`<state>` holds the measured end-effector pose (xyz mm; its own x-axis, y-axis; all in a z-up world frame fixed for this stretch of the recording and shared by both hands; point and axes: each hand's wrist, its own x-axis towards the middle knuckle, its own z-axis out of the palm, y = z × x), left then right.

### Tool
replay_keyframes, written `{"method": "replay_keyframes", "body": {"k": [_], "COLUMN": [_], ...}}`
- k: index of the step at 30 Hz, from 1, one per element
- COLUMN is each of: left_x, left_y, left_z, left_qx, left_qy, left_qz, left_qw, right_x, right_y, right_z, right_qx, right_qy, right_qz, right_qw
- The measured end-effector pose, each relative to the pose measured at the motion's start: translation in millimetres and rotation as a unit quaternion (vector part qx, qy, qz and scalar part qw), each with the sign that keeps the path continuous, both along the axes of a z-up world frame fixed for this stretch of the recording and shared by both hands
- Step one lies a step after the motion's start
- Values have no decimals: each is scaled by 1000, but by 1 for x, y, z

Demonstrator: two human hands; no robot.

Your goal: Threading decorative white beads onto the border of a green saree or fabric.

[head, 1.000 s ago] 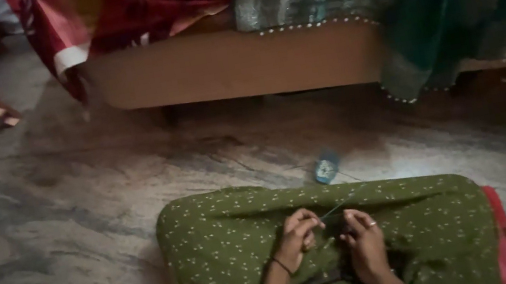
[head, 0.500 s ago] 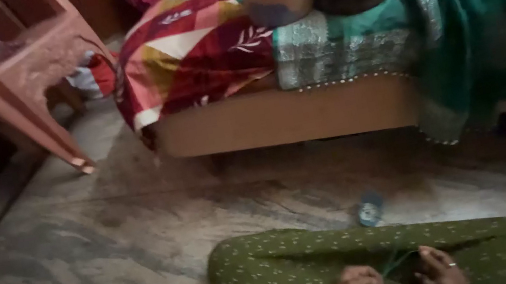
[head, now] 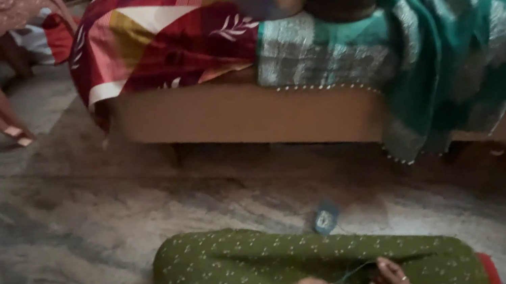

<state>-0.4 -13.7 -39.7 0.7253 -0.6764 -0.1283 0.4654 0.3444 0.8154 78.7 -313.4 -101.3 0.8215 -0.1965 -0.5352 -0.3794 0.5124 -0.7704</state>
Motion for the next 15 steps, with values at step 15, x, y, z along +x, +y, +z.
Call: {"method": "replay_keyframes", "body": {"k": [15], "left_x": [-12], "left_y": [8], "left_z": [52], "left_qx": [-2], "left_qy": [133], "left_qz": [79], "left_qw": [988], "right_x": [-38], "right_y": [37], "right_z": [112], "right_qx": [-2], "right_qy": [-61], "right_qz": [-19], "right_qw": [998]}}
